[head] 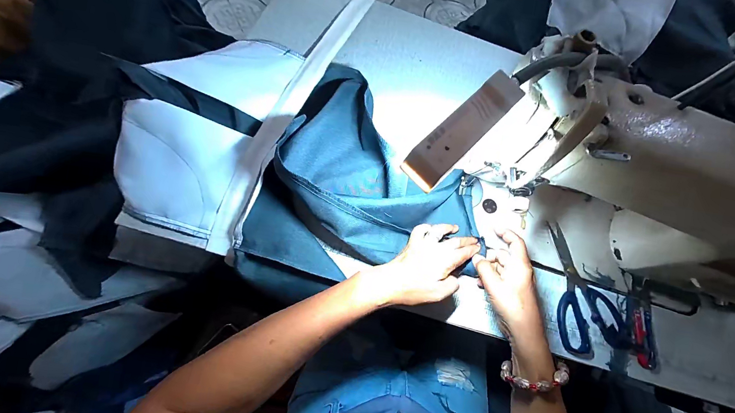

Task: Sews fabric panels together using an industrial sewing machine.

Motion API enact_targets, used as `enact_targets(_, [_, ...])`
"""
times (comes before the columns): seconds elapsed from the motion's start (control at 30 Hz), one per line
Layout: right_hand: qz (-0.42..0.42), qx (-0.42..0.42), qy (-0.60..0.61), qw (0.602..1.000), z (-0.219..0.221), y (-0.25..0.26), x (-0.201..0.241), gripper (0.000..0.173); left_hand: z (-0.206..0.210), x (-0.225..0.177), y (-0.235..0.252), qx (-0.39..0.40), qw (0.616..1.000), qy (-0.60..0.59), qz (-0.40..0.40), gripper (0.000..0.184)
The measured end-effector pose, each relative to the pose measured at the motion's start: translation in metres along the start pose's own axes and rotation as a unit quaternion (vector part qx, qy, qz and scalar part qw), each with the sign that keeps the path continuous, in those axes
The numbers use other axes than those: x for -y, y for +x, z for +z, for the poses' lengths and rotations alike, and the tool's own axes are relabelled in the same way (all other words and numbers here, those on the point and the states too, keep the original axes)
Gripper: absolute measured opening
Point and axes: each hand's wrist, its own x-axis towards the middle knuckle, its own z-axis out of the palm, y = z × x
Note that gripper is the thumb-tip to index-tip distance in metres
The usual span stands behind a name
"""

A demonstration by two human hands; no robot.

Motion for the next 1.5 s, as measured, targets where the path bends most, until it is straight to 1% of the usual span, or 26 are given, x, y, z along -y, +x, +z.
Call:
enact_targets(0.03, [0.006,-0.009,0.046,0.999,0.003,-0.003,0.002,0.055,0.001,0.005,-0.001,-0.023,0.999,0.017,0.018,0.049])
enact_targets(0.07, [0.019,-0.019,0.118,0.993,0.008,-0.005,0.006,0.052,0.003,0.011,0.001,-0.067,0.996,0.044,0.039,0.048])
enact_targets(0.1, [0.039,-0.028,0.200,0.979,0.013,-0.008,0.012,0.046,0.004,0.018,0.005,-0.121,0.988,0.076,0.063,0.045])
enact_targets(0.17, [0.082,-0.048,0.328,0.940,0.025,-0.012,0.024,0.034,0.001,0.028,0.016,-0.234,0.955,0.136,0.123,0.029])
enact_targets(0.2, [0.097,-0.061,0.366,0.924,0.031,-0.013,0.029,0.031,-0.004,0.032,0.022,-0.277,0.934,0.164,0.155,0.019])
enact_targets(0.23, [0.104,-0.073,0.389,0.913,0.035,-0.014,0.031,0.029,-0.011,0.035,0.027,-0.301,0.915,0.192,0.188,0.011])
enact_targets(0.27, [0.109,-0.079,0.397,0.908,0.038,-0.014,0.032,0.028,-0.018,0.037,0.029,-0.303,0.901,0.219,0.218,0.010])
enact_targets(0.3, [0.110,-0.079,0.393,0.910,0.039,-0.015,0.031,0.028,-0.025,0.039,0.029,-0.292,0.895,0.233,0.245,0.012])
enact_targets(0.33, [0.110,-0.072,0.377,0.917,0.038,-0.015,0.029,0.028,-0.030,0.040,0.025,-0.267,0.894,0.239,0.269,0.014])
enact_targets(0.4, [0.087,-0.045,0.303,0.948,0.033,-0.015,0.020,0.031,-0.031,0.043,0.015,-0.200,0.900,0.223,0.316,0.017])
enact_targets(0.43, [0.065,-0.033,0.244,0.967,0.031,-0.015,0.015,0.033,-0.028,0.044,0.008,-0.166,0.907,0.213,0.323,0.018])
enact_targets(0.5, [0.026,-0.015,0.115,0.993,0.025,-0.014,0.005,0.036,-0.018,0.047,-0.006,-0.116,0.930,0.184,0.295,0.020])
enact_targets(0.57, [0.021,0.000,0.039,0.999,0.020,-0.013,0.003,0.039,-0.010,0.046,-0.016,-0.097,0.958,0.134,0.232,0.026])
enact_targets(0.7, [0.021,0.009,-0.021,1.000,0.019,-0.013,0.004,0.047,-0.009,0.026,-0.017,-0.077,0.990,0.073,0.091,0.052])
enact_targets(0.73, [0.026,0.008,-0.022,0.999,0.019,-0.013,0.005,0.050,-0.009,0.023,-0.015,-0.078,0.993,0.061,0.061,0.054])
enact_targets(0.8, [0.034,0.004,-0.009,0.999,0.019,-0.013,0.007,0.053,-0.008,0.019,-0.012,-0.088,0.994,0.064,0.029,0.050])
enact_targets(0.9, [0.050,0.007,0.017,0.999,0.017,-0.012,0.008,0.052,0.000,0.019,-0.009,-0.097,0.987,0.116,0.049,0.042])
enact_targets(0.97, [0.061,0.010,0.032,0.998,0.014,-0.009,0.009,0.045,0.004,0.021,-0.009,-0.097,0.984,0.130,0.071,0.041])
enact_targets(1.03, [0.057,-0.003,0.055,0.997,0.014,-0.007,0.006,0.036,0.006,0.022,-0.013,-0.096,0.983,0.132,0.084,0.039])
enact_targets(1.07, [0.056,-0.011,0.059,0.997,0.014,-0.007,0.006,0.035,0.006,0.022,-0.015,-0.093,0.984,0.125,0.086,0.039])
enact_targets(1.13, [0.043,-0.024,0.025,0.998,0.018,-0.007,0.006,0.038,0.005,0.022,-0.018,-0.089,0.986,0.108,0.091,0.037])
enact_targets(1.23, [0.029,-0.041,-0.094,0.994,0.024,-0.008,0.012,0.043,0.000,0.022,-0.022,-0.076,0.988,0.084,0.103,0.035])
enact_targets(1.33, [-0.013,-0.068,-0.176,0.982,0.031,-0.009,0.013,0.041,-0.003,0.022,-0.023,-0.060,0.989,0.078,0.111,0.033])
enact_targets(1.43, [-0.031,-0.087,-0.187,0.978,0.032,-0.008,0.010,0.033,-0.003,0.024,-0.021,-0.093,0.987,0.066,0.116,0.033])
enact_targets(1.5, [-0.022,-0.090,-0.181,0.979,0.031,-0.009,0.010,0.031,-0.002,0.020,-0.019,-0.112,0.989,0.044,0.083,0.038])
